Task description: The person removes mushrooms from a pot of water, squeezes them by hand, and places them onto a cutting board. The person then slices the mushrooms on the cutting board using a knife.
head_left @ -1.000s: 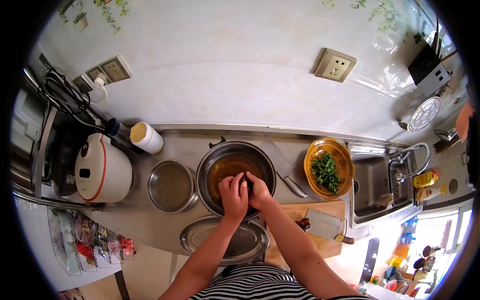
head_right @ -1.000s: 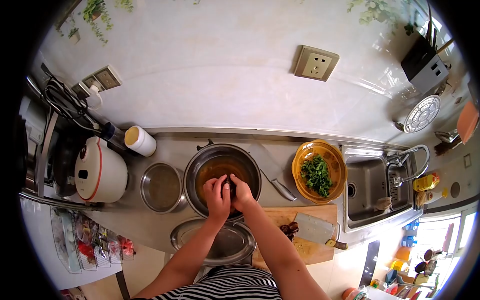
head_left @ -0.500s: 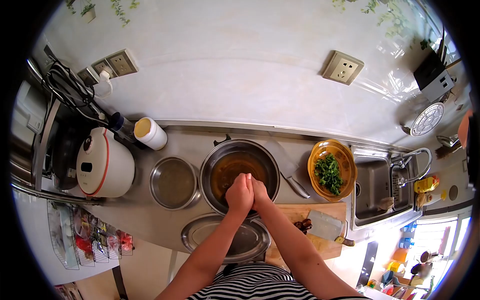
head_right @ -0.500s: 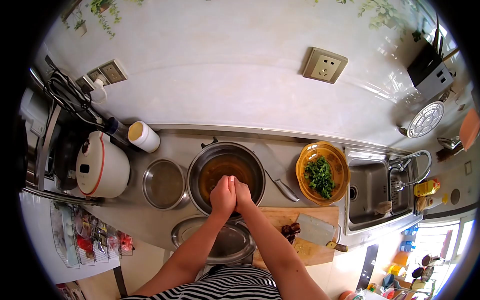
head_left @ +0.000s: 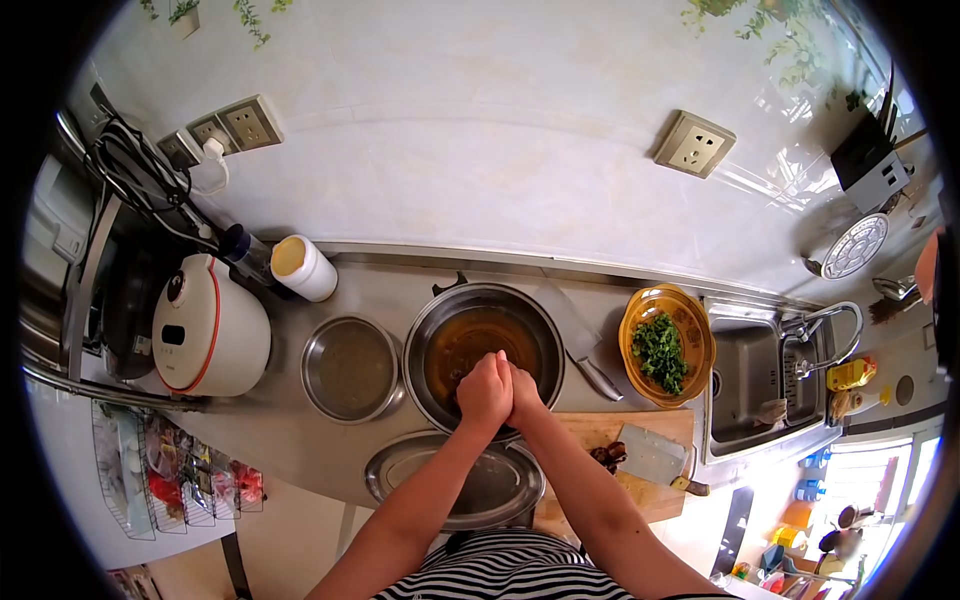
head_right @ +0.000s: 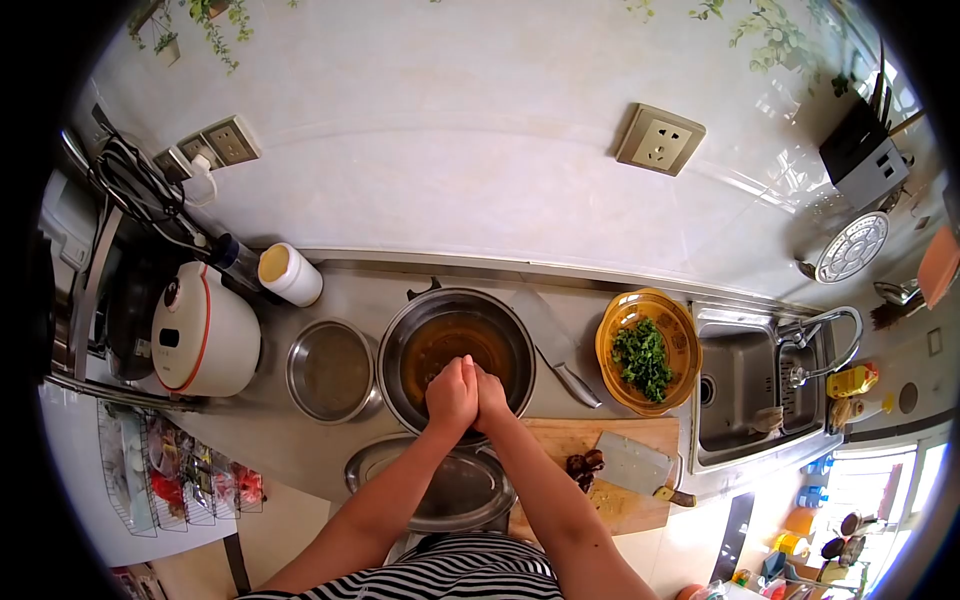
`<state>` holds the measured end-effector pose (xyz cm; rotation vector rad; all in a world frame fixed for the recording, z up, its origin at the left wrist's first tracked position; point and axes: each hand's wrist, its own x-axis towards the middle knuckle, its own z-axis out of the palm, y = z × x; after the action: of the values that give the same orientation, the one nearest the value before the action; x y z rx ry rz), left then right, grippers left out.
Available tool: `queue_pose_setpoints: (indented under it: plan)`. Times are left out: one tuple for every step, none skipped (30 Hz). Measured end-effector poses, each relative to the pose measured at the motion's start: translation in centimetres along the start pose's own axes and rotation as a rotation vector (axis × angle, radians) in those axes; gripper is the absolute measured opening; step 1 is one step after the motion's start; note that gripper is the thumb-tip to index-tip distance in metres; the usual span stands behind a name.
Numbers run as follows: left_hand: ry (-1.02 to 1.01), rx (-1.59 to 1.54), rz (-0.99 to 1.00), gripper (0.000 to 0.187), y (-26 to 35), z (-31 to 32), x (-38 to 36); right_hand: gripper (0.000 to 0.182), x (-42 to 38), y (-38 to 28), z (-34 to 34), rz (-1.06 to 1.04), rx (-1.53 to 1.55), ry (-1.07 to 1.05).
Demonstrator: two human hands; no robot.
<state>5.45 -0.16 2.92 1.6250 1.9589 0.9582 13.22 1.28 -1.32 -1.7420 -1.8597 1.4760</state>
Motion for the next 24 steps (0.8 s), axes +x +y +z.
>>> queue_pose_setpoints:
  plan:
    - [-0.001, 0.0, 0.001, 0.031, -0.1, 0.0, 0.0, 0.029, -0.2, -0.3, 0.0, 0.01, 0.023, 0.015]
    - [-0.001, -0.01, 0.0, 0.031, -0.1, 0.1, 0.1, 0.025, -0.3, -0.5, 0.0, 0.02, 0.047, 0.031]
    - [-0.001, -0.019, -0.003, 0.031, -0.2, 0.2, 0.1, 0.025, -0.4, -0.5, -0.1, 0.022, 0.048, 0.034]
    - [-0.003, -0.02, -0.001, 0.031, -0.3, 0.3, 0.1, 0.029, -0.5, -0.5, -0.1, -0.033, -0.055, 0.051]
    - [0.005, -0.028, 0.001, 0.031, -0.5, 0.4, 0.0, 0.036, -0.5, -0.4, -0.1, -0.088, -0.158, 0.066]
    - [0.012, -0.036, 0.004, 0.031, -0.5, 0.4, 0.0, 0.036, -0.5, -0.2, 0.1, -0.086, -0.156, 0.068]
    - [0.009, -0.036, 0.007, 0.031, -0.5, 0.4, 0.0, 0.036, -0.2, 0.1, 0.3, -0.067, -0.015, 0.064]
    - [0.017, -0.048, 0.008, 0.031, -0.5, 0.3, 0.0, 0.036, 0.0, 0.4, 0.6, -0.056, 0.057, 0.063]
    - [0.023, -0.059, 0.008, 0.032, -0.5, 0.3, 0.0, 0.036, 0.3, 0.7, 0.9, -0.045, 0.129, 0.063]
    - [0.017, -0.059, 0.009, 0.032, -0.5, 0.3, -0.1, 0.035, 0.5, 0.9, 1.3, -0.045, 0.121, 0.079]
    - [0.011, -0.059, 0.008, 0.032, -0.6, 0.3, -0.1, 0.034, 0.7, 1.2, 1.6, -0.046, 0.113, 0.095]
    - [0.006, -0.06, 0.008, 0.032, -0.6, 0.3, 0.0, 0.034, 0.7, 1.2, 1.5, -0.045, 0.114, 0.096]
    - [0.004, -0.06, 0.01, 0.032, -0.7, 0.3, -0.1, 0.033, 0.6, 1.2, 1.5, -0.031, 0.072, 0.08]
    - [-0.009, -0.066, 0.002, 0.032, -0.8, 0.4, -0.1, 0.032, 0.5, 1.2, 1.4, -0.017, 0.031, 0.065]
    - [-0.023, -0.073, -0.006, 0.032, -0.8, 0.4, -0.2, 0.032, 0.7, 1.6, 1.7, -0.014, 0.032, 0.07]
    - [-0.026, -0.075, -0.002, 0.032, -0.9, 0.5, -0.2, 0.033, 1.0, 2.2, 2.1, -0.05, -0.032, 0.076]
    - [-0.026, -0.072, -0.009, 0.032, -0.9, 0.7, -0.3, 0.035, 1.2, 2.9, 2.5, -0.086, -0.096, 0.08]
    - [-0.026, -0.068, -0.016, 0.032, -0.9, 0.6, -0.5, 0.035, 0.9, 2.6, 2.3, -0.084, -0.094, 0.083]
    - [-0.03, -0.067, -0.013, 0.032, -0.9, 0.6, -0.6, 0.036, 0.5, 2.3, 2.1, 0.114, 0.63, 0.033]
    - [-0.039, -0.062, -0.033, 0.032, -0.8, 0.6, -0.7, 0.038, 0.2, 1.9, 1.9, 0.312, 1.352, -0.024]
    - [-0.048, -0.057, -0.051, 0.033, -0.7, 0.5, -0.7, 0.038, 0.3, 2.3, 2.1, 0.305, 1.354, -0.018]
    - [-0.047, -0.062, -0.042, 0.033, -0.7, 0.6, -0.8, 0.04, 0.6, 2.8, 2.5, 0.215, 1.082, 0.02]
    - [-0.027, -0.079, -0.03, 0.033, -0.9, 0.8, -1.0, 0.042, 0.9, 3.3, 2.8, 0.17, 0.947, 0.041]
    - [-0.012, -0.095, -0.02, 0.033, -1.1, 0.9, -1.2, 0.043, 1.0, 3.3, 2.9, 0.129, 0.811, 0.066]
